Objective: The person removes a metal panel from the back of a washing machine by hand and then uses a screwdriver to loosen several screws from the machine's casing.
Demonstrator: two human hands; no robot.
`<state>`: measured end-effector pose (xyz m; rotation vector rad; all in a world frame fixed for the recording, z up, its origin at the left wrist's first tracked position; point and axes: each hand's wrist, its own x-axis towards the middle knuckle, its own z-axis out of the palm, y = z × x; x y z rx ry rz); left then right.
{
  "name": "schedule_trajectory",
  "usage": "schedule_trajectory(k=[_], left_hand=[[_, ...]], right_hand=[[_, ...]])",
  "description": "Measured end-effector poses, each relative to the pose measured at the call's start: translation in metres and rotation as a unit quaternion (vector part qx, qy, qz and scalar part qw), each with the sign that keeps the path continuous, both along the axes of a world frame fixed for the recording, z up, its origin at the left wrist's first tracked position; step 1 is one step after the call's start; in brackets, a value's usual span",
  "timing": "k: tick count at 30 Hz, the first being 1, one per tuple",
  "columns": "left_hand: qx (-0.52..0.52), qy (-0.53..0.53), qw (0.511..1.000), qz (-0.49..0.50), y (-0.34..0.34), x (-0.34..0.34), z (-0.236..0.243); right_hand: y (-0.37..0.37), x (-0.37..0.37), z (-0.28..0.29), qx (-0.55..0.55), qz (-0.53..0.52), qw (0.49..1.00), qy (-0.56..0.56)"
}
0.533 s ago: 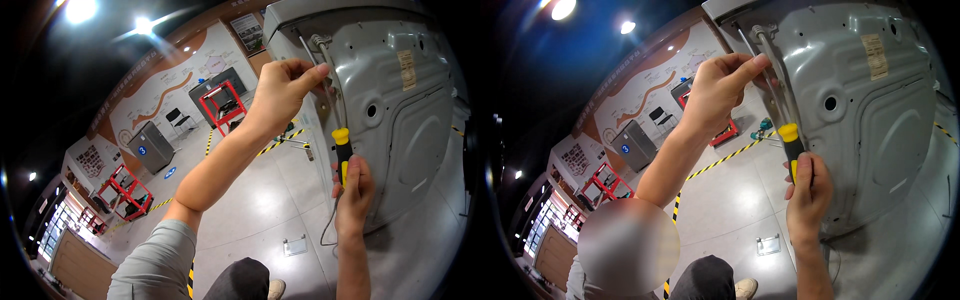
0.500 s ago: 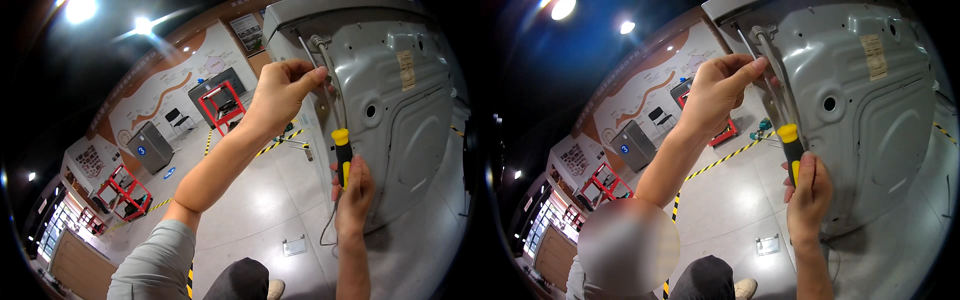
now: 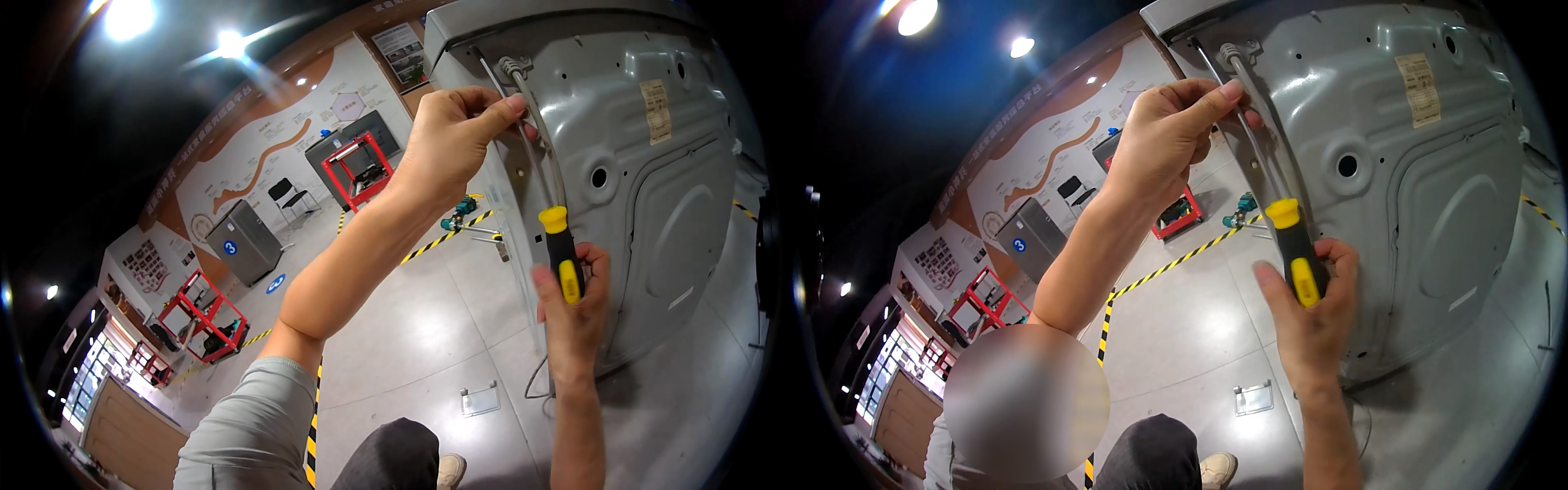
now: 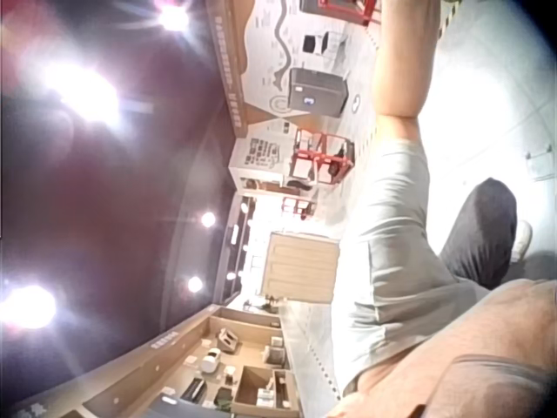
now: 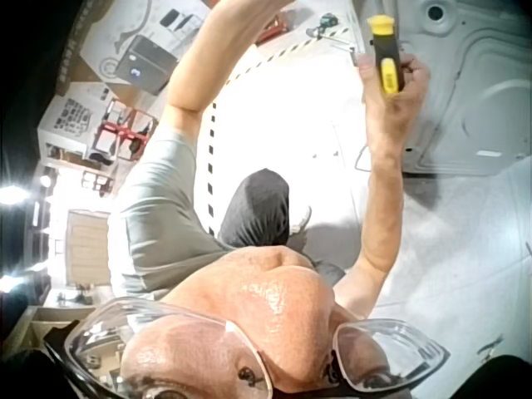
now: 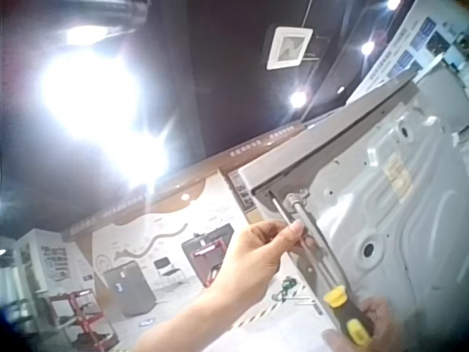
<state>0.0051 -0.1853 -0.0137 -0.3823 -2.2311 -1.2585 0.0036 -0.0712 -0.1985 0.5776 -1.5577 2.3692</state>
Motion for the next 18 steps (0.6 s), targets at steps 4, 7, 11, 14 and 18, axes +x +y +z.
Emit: schedule_trajectory(k=[4, 7, 11, 14, 18], left_hand=[[-0.040, 0.009, 0.997, 0.064, -0.002, -0.002, -0.002], [-0.019, 0.005, 0.999, 0.029, -0.003, 0.000, 0.001], [0.006, 0.003, 1.000, 0.000, -0.006, 0.001, 0.005], [-0.016, 0.020, 1.000, 0.009, -0.006, -0.007, 0.004], [-0.031, 0.027, 0.997, 0.058, -0.006, -0.006, 0.004]], right_hand=[[-0.003, 0.001, 0.001, -0.027, 0.029, 0.999, 0.032], [0.007, 0.012, 0.016, -0.125, 0.199, 0.969, -0.072], [0.008, 0.012, 0.018, -0.157, 0.240, 0.951, -0.113], [-0.007, 0.005, 0.006, -0.107, 0.021, 0.994, 0.025], [-0.007, 0.004, 0.006, -0.065, -0.001, 0.997, 0.035]])
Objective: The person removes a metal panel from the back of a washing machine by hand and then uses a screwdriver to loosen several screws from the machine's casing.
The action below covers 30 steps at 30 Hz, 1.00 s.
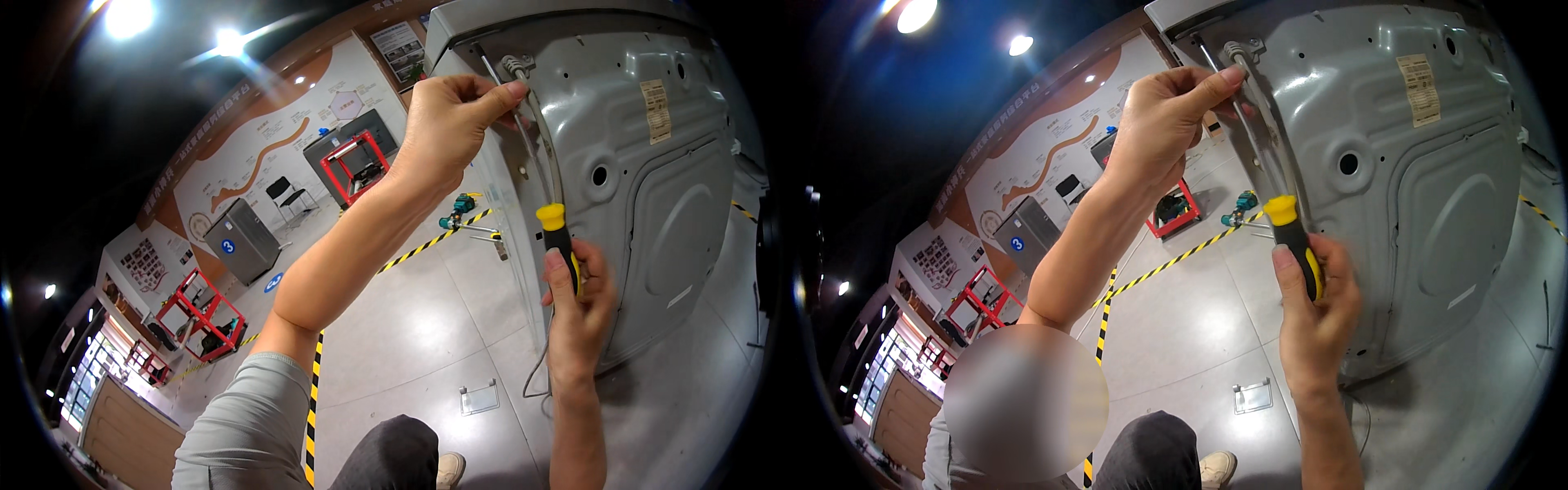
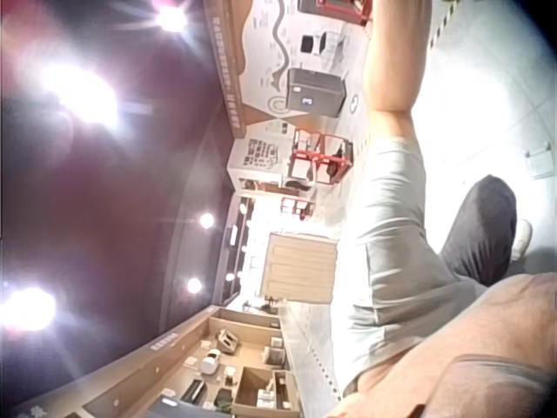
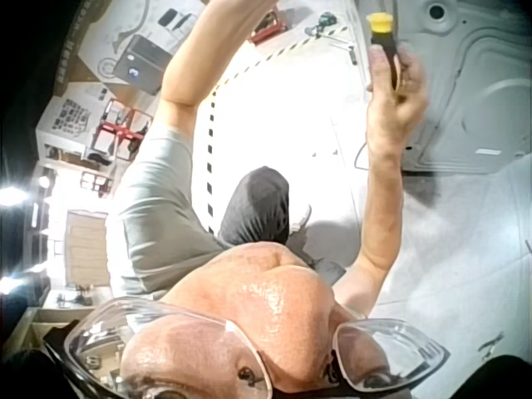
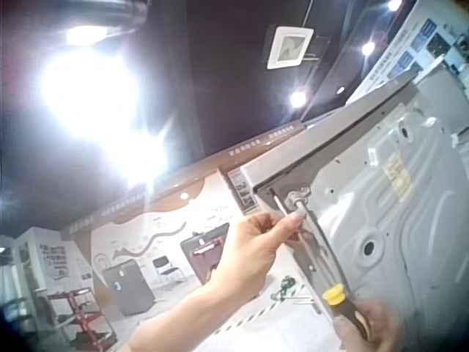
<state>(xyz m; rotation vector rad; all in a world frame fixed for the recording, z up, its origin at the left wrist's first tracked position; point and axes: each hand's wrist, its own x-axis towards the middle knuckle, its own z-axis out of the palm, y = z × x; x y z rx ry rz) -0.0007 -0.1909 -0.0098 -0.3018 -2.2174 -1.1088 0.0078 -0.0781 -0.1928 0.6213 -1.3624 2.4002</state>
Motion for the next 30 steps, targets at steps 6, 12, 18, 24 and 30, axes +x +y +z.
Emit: schedule_trajectory(k=[6, 12, 18, 24, 30], left_hand=[[-0.119, 0.104, 0.985, 0.066, -0.012, 0.001, 0.003], [-0.254, 0.402, 0.877, 0.064, -0.043, -0.004, 0.037], [-0.219, 0.237, 0.945, 0.044, -0.030, -0.003, 0.048], [-0.224, 0.259, 0.937, 0.064, -0.029, -0.005, 0.045], [-0.213, 0.276, 0.936, 0.045, -0.041, -0.011, 0.042]], right_hand=[[0.014, 0.007, 0.008, -0.045, 0.272, 0.954, -0.113], [0.002, 0.011, 0.005, 0.051, 0.023, 0.998, -0.025], [0.002, 0.003, -0.001, 0.087, 0.001, 0.996, -0.024], [-0.013, 0.002, -0.003, 0.024, -0.042, 0.998, 0.032], [-0.003, -0.012, -0.004, -0.012, 0.119, 0.992, -0.050]])
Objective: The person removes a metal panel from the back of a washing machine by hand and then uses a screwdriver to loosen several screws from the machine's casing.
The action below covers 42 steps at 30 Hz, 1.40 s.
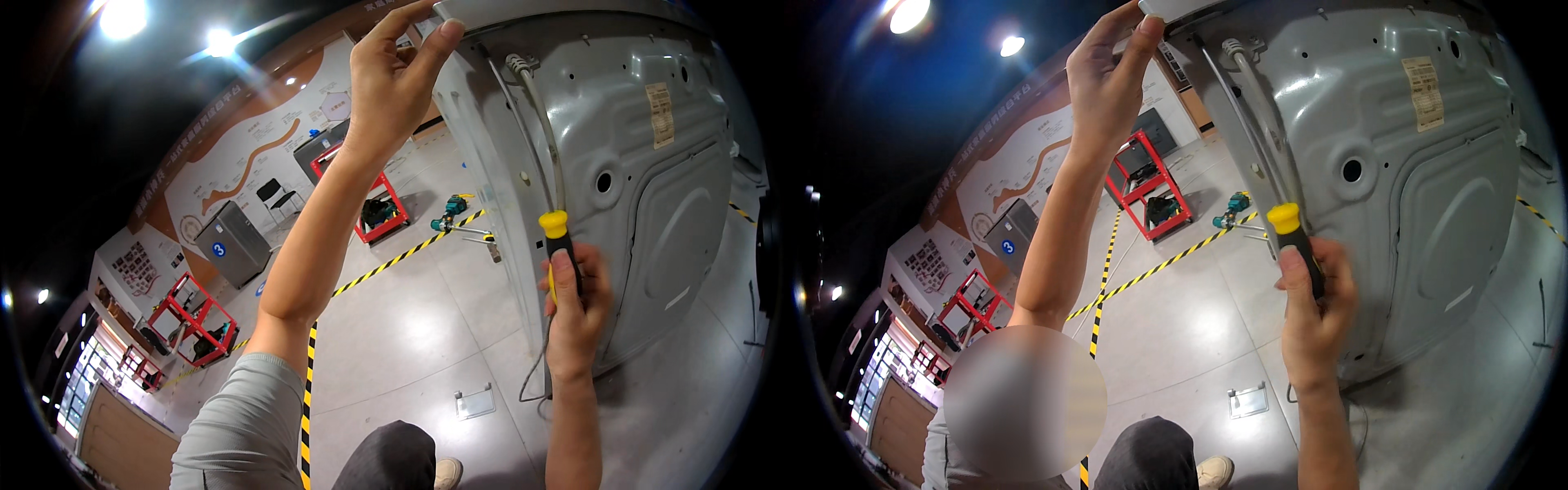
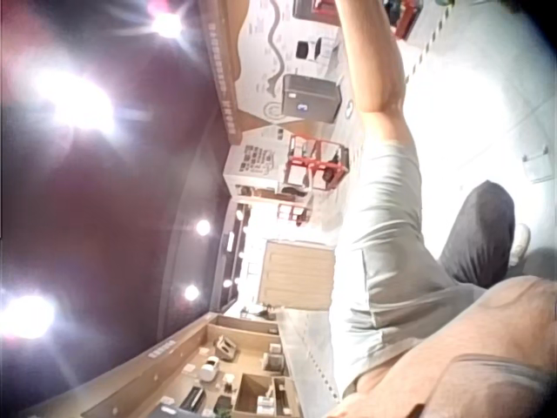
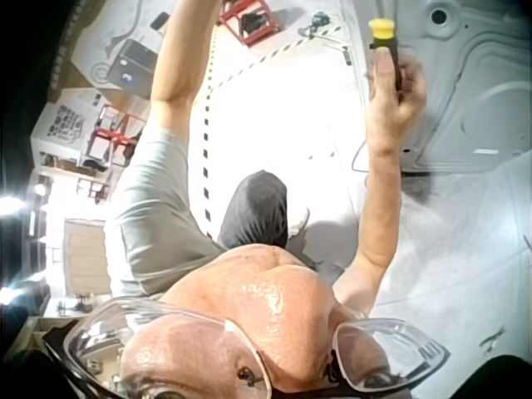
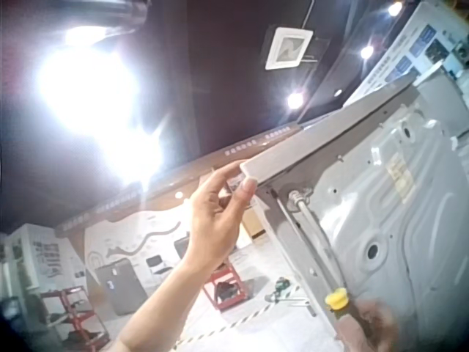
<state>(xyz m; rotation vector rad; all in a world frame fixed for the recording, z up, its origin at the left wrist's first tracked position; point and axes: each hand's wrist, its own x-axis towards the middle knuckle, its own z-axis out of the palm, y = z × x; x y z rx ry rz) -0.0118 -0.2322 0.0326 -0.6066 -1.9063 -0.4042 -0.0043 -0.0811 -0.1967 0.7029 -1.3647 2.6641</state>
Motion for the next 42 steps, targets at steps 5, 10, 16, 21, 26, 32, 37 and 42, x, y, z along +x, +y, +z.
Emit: schedule_trajectory(k=[5, 10, 16, 21, 26, 32, 37, 42], left_hand=[[0.006, -0.015, 1.000, -0.014, 0.007, 0.003, 0.001], [-0.019, -0.048, 0.998, -0.023, 0.001, 0.005, 0.000], [-0.017, -0.045, 0.997, -0.062, 0.003, 0.002, -0.003], [-0.028, 0.002, 0.999, -0.045, 0.002, -0.004, -0.005], [0.018, -0.034, 0.999, -0.010, 0.008, 0.005, -0.010], [0.029, -0.027, 0.998, -0.039, 0.010, -0.001, -0.011], [0.029, -0.028, 0.999, -0.019, 0.007, -0.001, -0.015], [0.012, -0.001, 0.997, -0.073, 0.001, -0.011, -0.015]], right_hand=[[-0.003, 0.007, 0.006, -0.044, 0.015, 0.999, 0.011], [-0.006, 0.000, 0.001, 0.032, -0.087, 0.995, 0.039], [-0.009, -0.001, 0.008, 0.012, -0.055, 0.998, 0.006], [-0.013, -0.003, 0.013, 0.044, -0.212, 0.972, 0.089], [-0.001, -0.005, 0.019, 0.007, 0.041, 0.998, -0.042], [-0.007, 0.000, 0.022, 0.054, -0.140, 0.986, 0.076], [-0.006, -0.006, 0.024, 0.063, -0.082, 0.994, 0.046], [-0.009, -0.012, 0.029, 0.122, -0.345, 0.916, 0.162]])
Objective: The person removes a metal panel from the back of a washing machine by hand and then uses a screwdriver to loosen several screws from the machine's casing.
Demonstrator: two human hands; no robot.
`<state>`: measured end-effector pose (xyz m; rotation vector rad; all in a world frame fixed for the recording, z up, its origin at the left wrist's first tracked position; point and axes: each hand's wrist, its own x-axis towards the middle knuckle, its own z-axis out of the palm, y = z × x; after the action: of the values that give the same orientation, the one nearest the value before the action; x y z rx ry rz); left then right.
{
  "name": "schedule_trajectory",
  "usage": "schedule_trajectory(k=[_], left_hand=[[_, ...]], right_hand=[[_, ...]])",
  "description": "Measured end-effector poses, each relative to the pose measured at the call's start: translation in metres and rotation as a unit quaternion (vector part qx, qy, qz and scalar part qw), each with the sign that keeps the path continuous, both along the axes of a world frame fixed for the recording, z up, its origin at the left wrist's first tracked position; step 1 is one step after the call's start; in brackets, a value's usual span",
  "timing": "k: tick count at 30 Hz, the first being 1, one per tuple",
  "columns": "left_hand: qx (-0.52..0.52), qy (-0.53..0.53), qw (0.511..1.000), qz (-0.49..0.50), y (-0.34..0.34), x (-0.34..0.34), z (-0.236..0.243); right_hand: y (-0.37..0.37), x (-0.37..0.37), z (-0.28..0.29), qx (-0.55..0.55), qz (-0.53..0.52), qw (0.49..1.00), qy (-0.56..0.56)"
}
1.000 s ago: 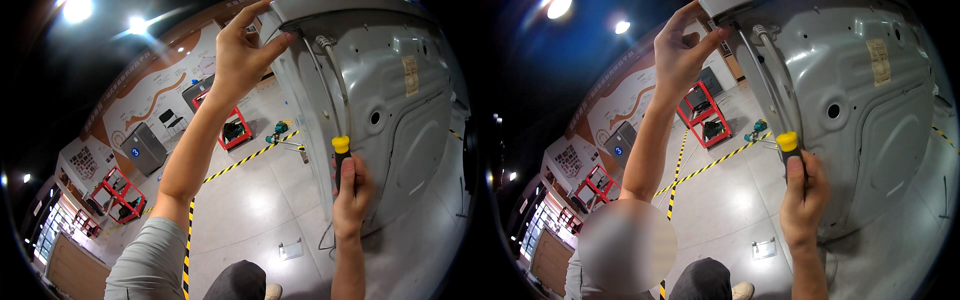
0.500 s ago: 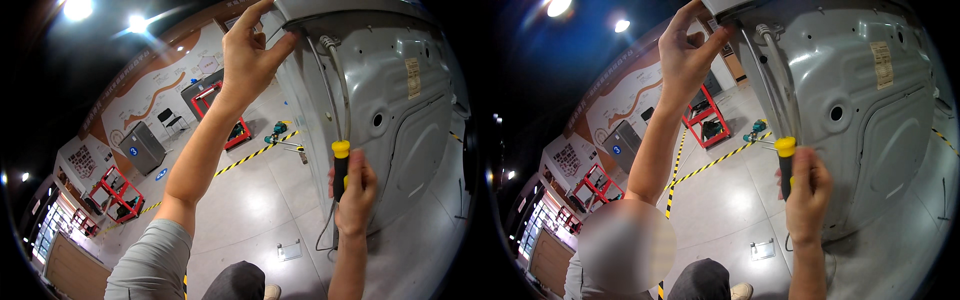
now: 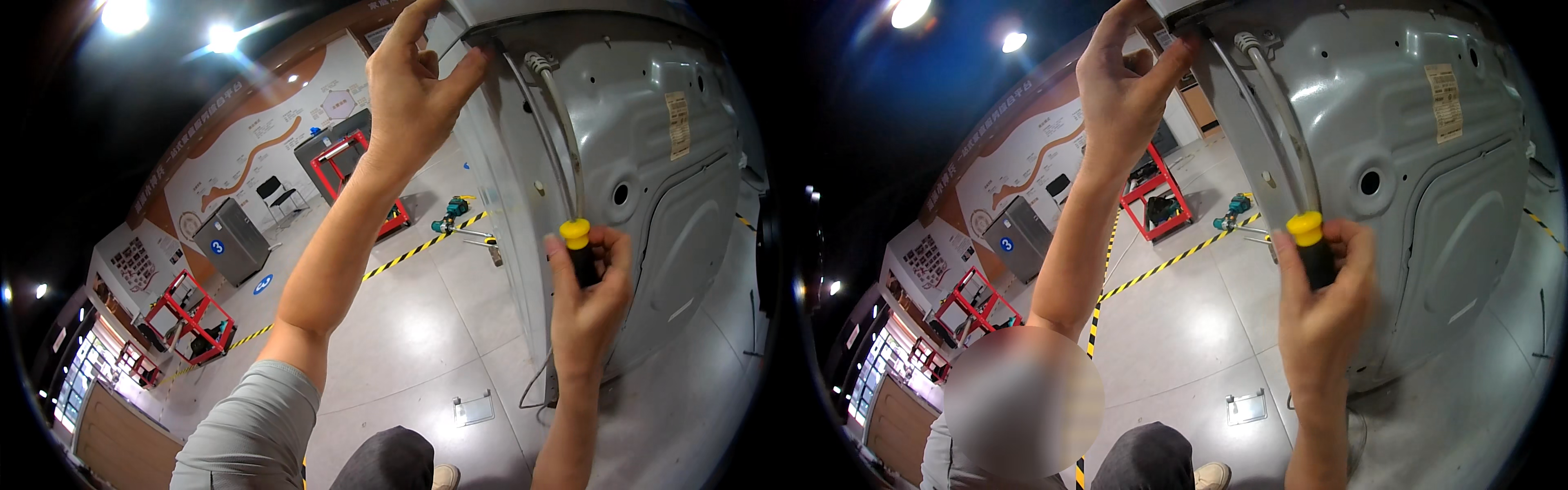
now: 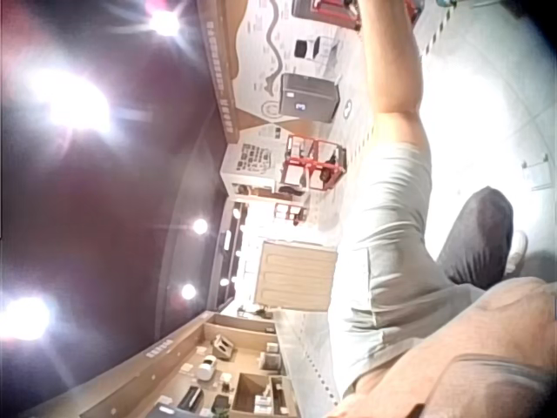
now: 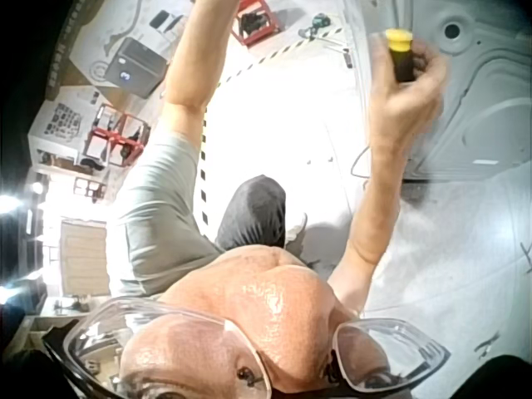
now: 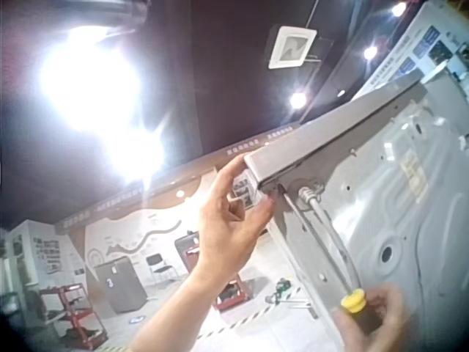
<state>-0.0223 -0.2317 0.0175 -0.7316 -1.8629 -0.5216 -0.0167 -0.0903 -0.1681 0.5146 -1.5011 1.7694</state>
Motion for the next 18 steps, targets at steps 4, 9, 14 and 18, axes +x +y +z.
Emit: schedule_trajectory(k=[4, 9, 14, 18], left_hand=[[0.005, 0.006, 1.000, 0.031, 0.004, 0.003, -0.002], [0.012, -0.009, 0.998, 0.058, 0.012, 0.006, -0.002], [-0.015, 0.020, 0.998, -0.049, -0.004, -0.007, 0.000], [-0.004, -0.013, 0.998, 0.054, 0.005, 0.007, 0.000]], right_hand=[[0.012, 0.005, 0.005, -0.159, 0.444, 0.870, -0.141], [0.017, 0.002, 0.007, -0.087, 0.482, 0.861, -0.137], [0.001, 0.010, 0.006, 0.095, 0.040, 0.995, 0.012], [0.001, 0.003, 0.003, 0.129, -0.119, 0.984, 0.034]])
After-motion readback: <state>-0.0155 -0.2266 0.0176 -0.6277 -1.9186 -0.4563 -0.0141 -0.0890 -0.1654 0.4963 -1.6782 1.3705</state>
